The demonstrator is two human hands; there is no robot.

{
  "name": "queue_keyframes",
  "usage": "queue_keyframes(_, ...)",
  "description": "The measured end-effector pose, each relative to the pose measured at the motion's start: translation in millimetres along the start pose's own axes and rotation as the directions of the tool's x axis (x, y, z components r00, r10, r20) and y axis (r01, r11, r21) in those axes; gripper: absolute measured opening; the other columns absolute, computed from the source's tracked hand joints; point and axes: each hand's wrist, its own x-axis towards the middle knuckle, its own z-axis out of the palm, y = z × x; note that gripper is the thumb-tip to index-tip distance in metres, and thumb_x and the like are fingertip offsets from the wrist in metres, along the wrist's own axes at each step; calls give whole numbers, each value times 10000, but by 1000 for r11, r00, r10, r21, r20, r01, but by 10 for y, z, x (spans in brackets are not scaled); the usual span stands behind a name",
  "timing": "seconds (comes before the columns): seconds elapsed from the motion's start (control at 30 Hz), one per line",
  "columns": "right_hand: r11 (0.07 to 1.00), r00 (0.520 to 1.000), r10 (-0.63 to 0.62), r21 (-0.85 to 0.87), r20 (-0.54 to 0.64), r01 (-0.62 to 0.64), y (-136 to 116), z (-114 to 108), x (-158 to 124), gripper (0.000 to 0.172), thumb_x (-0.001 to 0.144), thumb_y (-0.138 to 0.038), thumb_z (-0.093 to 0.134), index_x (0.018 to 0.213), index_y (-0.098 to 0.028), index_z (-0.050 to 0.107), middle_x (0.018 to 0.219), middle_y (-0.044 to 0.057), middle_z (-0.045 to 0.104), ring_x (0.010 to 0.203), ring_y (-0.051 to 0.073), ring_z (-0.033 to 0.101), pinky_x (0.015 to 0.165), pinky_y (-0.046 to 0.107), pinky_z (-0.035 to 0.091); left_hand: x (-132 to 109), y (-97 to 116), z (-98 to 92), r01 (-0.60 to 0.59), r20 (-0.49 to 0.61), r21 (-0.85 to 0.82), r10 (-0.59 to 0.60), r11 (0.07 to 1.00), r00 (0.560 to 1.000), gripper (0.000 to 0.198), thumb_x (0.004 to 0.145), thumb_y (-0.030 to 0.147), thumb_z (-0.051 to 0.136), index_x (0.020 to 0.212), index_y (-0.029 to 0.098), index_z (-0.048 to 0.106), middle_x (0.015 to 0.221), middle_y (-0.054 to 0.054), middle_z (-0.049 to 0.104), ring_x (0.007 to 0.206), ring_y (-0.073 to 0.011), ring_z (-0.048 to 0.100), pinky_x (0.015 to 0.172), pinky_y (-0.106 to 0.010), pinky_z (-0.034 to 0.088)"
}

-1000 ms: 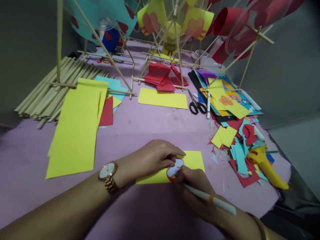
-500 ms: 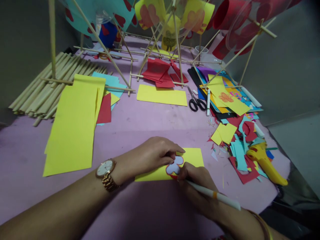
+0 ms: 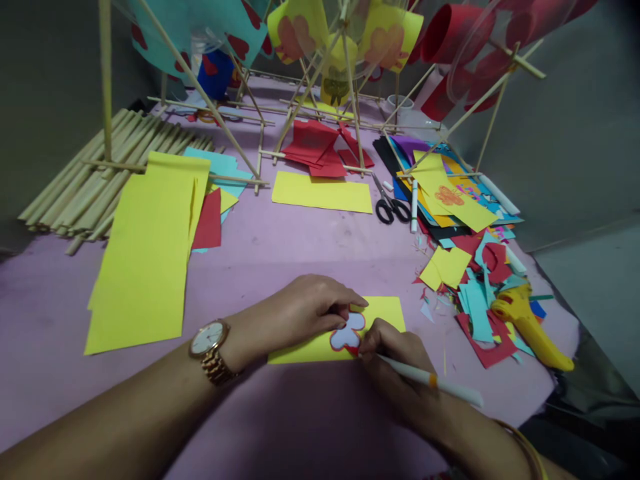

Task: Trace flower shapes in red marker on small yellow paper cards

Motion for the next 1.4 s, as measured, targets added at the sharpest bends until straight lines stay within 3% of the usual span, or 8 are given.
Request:
queue_keyframes(0.17, 979, 982, 79, 199, -171, -44, 50, -1, -10, 151, 819, -137, 458, 692, -219, 454, 545, -83, 342, 490, 104, 262, 453, 226, 209, -9, -15, 7, -28, 1, 9, 28, 1000, 1000, 298, 824, 90, 609, 1115, 151, 634, 899, -38, 704, 807, -128, 627, 741, -203, 431)
queue_keyframes(0.3, 972, 981, 92, 229, -169, -51, 83, -3, -9, 147, 823, -146, 471, 694, -215, 459, 544, -86, 330, 489, 103, 242, 450, 227, 192, -29, -25, -9, -53, 23, 15, 52, 998, 998, 323, 830, 100, 604, 1143, 178, 612, 947, -34, 695, 838, -129, 620, 758, -206, 425)
queue_keyframes(0.57, 996, 994, -78, -58, -71, 74, 0, 83, 31, 136, 814, -122, 430, 725, -225, 429, 551, -83, 380, 448, 85, 301, 434, 202, 235, -41, -5, -50, -34, 66, 13, 33, 999, 997, 366, 822, 119, 630, 1177, 197, 587, 972, -35, 683, 871, -142, 611, 795, -239, 427)
queue_keyframes(0.7, 959, 984, -162, -248, -79, 137, 0, 151, 75, 146, 754, -83, 418, 712, -223, 420, 548, -81, 405, 432, 73, 314, 422, 185, 248, -27, -2, -44, -24, 72, -8, 25, 1000, 997, 367, 825, 108, 625, 1181, 190, 586, 967, -35, 682, 872, -141, 609, 800, -245, 428)
queue_keyframes(0.87, 925, 972, -214, -340, -95, 171, -30, 168, 96, 144, 757, -91, 402, 712, -227, 420, 517, -80, 439, 403, 71, 357, 404, 169, 274, -33, -12, -26, -36, 57, -17, 37, 999, 998, 379, 810, 82, 631, 1178, 166, 590, 964, -40, 682, 877, -144, 611, 807, -244, 426)
queue_keyframes(1.13, 903, 972, -227, -388, -64, 185, 11, 167, 94, 158, 773, -79, 411, 737, -232, 431, 524, -82, 471, 407, 67, 402, 418, 163, 288, -40, -2, -28, -34, 59, -7, 34, 999, 998, 367, 818, 94, 630, 1174, 173, 587, 979, -38, 681, 889, -149, 610, 799, -242, 423)
queue_keyframes(1.4, 928, 979, -204, -318, 3, 195, 31, 164, 69, 193, 750, -44, 403, 732, -235, 387, 537, -97, 356, 410, 65, 297, 412, 174, 242, -42, 24, -41, -36, 57, -14, 37, 999, 998, 356, 816, 70, 614, 1159, 164, 592, 954, -38, 684, 869, -147, 614, 779, -241, 428)
